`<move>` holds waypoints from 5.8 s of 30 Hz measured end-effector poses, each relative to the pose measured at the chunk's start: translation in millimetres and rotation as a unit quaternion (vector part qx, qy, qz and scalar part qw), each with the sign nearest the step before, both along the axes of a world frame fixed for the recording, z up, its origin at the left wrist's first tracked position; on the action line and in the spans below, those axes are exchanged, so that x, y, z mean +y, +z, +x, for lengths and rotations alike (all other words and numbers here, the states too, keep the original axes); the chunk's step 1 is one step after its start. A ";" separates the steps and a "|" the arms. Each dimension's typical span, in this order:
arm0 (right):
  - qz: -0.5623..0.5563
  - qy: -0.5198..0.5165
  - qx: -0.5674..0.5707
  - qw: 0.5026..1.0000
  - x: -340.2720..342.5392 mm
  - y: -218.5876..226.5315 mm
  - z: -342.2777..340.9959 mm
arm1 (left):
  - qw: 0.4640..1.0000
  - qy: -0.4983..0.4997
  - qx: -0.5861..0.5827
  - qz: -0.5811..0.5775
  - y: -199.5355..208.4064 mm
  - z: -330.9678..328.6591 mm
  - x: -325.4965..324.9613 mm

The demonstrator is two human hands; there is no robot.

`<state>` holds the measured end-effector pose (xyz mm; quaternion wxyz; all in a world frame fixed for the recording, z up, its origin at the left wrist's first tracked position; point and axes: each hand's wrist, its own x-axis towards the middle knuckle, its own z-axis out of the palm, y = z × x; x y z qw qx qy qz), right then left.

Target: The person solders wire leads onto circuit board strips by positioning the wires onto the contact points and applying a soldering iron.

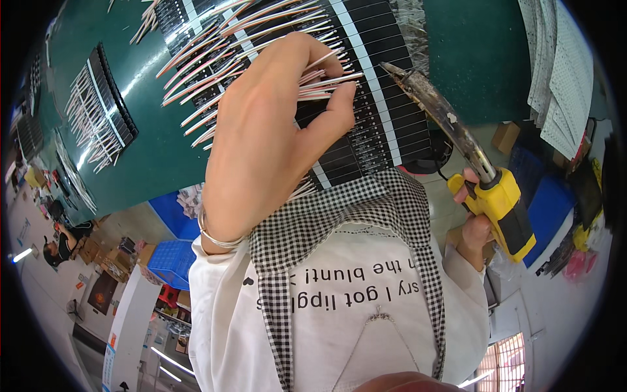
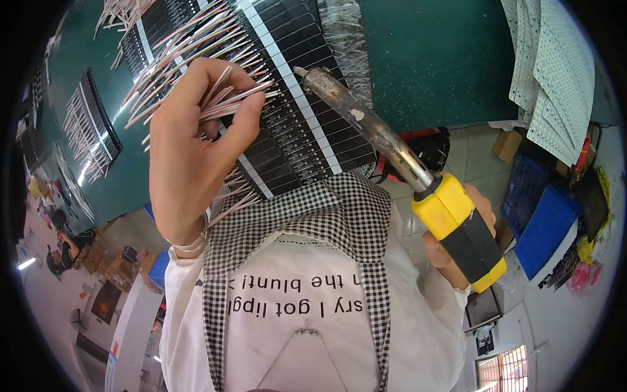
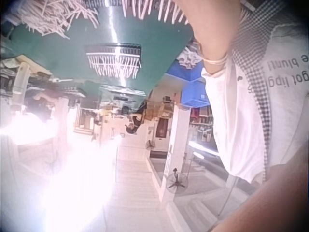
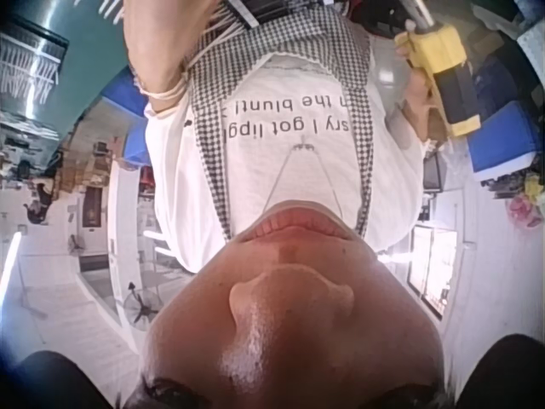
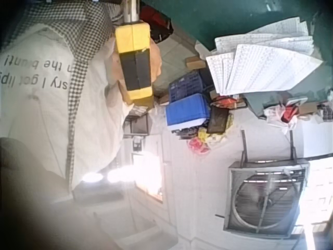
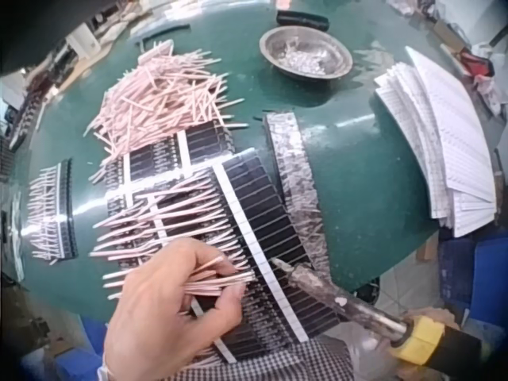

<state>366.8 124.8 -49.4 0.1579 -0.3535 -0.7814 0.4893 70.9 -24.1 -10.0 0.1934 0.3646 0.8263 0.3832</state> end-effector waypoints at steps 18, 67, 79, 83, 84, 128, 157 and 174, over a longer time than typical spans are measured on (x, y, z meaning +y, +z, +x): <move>-0.014 0.064 0.011 0.998 8.9 8.0 -8.4 | 0.998 0.015 0.055 -0.035 4.0 16.5 -0.3; -0.006 0.113 0.103 0.988 10.1 4.2 -24.6 | 0.995 0.053 0.079 -0.012 -9.4 16.5 1.3; 0.003 0.106 0.073 0.992 6.4 9.1 -29.7 | 0.994 0.059 0.091 -0.022 -11.0 16.5 0.6; -0.010 0.105 0.105 0.989 6.5 6.0 -24.0 | 0.994 0.059 0.095 -0.022 -10.5 17.0 1.5; -0.030 0.089 0.152 0.984 6.4 3.3 -21.4 | 0.994 0.058 0.094 -0.021 -10.7 16.5 2.2; 0.002 0.048 0.007 0.999 10.9 2.3 -7.1 | 0.990 0.011 0.132 -0.053 -0.3 5.1 -0.8; -0.009 0.085 0.011 0.996 14.5 5.8 -13.4 | 0.996 0.059 0.045 -0.047 -5.4 5.7 2.7; -0.028 0.017 0.028 0.999 5.2 -2.3 -3.4 | 0.999 0.008 0.037 -0.030 -1.0 0.9 -3.2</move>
